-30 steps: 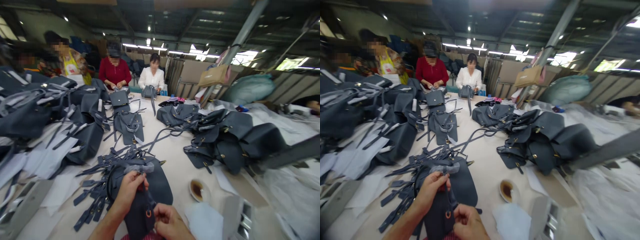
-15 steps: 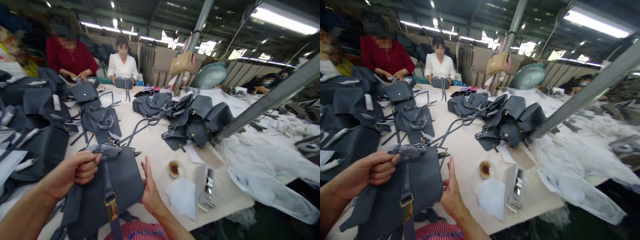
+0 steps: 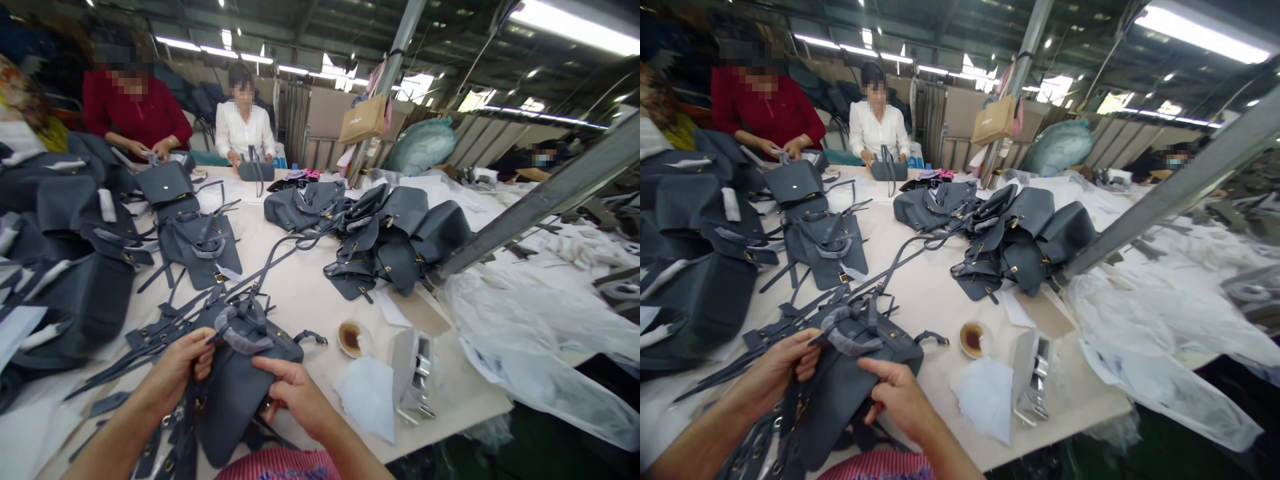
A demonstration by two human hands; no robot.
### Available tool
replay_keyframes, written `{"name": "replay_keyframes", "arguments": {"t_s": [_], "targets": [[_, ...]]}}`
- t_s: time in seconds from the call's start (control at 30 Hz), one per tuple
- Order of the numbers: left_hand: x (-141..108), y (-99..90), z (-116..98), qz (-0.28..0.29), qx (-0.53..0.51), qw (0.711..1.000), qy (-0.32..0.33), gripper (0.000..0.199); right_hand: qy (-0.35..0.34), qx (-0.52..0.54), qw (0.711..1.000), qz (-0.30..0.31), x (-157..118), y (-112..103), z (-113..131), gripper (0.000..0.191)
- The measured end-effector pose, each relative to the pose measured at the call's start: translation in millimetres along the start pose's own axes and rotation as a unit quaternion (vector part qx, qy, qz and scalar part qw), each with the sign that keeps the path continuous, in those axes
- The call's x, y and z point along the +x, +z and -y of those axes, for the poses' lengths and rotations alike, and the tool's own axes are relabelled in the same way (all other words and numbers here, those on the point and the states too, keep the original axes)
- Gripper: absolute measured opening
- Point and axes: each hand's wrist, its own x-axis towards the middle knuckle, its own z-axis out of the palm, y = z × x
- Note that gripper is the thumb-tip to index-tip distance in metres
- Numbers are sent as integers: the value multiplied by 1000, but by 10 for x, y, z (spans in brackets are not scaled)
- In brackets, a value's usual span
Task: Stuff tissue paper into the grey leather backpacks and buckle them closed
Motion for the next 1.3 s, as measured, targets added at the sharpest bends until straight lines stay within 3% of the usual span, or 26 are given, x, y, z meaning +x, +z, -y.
{"name": "replay_keyframes", "arguments": {"t_s": [0.1, 0.17, 0.2, 0.23, 0.3, 0.33, 0.47, 0.63, 0.8, 0.87, 0.97, 1.1, 1.3], "targets": [[-6, 92, 170, 47, 13, 999, 12, 33, -2, -6, 1000, 30, -176, -471, -122, 48], [-73, 153, 178, 66, 33, 997, 15, 28, -14, -157, 987, -39, -342, -844, -187, 44], [-108, 175, 163, 72, 46, 996, 15, 25, -37, -290, 950, -114, -402, -1036, -220, 42], [-138, 190, 143, 79, 61, 995, 12, 23, -58, -429, 882, -187, -439, -1223, -254, 39], [-186, 198, 105, 94, 93, 991, 4, 23, -77, -540, 796, -262, -441, -1559, -324, 32], [-203, 194, 93, 100, 108, 989, 1, 24, -82, -573, 766, -281, -415, -1698, -357, 33], [-244, 163, 94, 86, 119, 989, 2, 26, -92, -656, 692, -286, -292, -2040, -455, 33], [-265, 152, 141, 51, 83, 995, 3, 24, -106, -729, 615, -281, -286, -2180, -506, 47], [-271, 191, 179, 37, 68, 997, -1, 25, -93, -763, 525, -364, -112, -2268, -526, 43], [-265, 201, 186, 38, 65, 997, -2, 26, -92, -776, 504, -368, 16, -2305, -514, 39], [-254, 198, 184, 36, 58, 998, -2, 27, -100, -790, 492, -353, 114, -2347, -461, 22], [-245, 184, 193, 36, 52, 998, -4, 28, -124, -795, 490, -335, -49, -2319, -432, 29], [-226, 189, 229, 49, 48, 998, 2, 25, -163, -825, 499, -209, -278, -2169, -686, 25]]}}
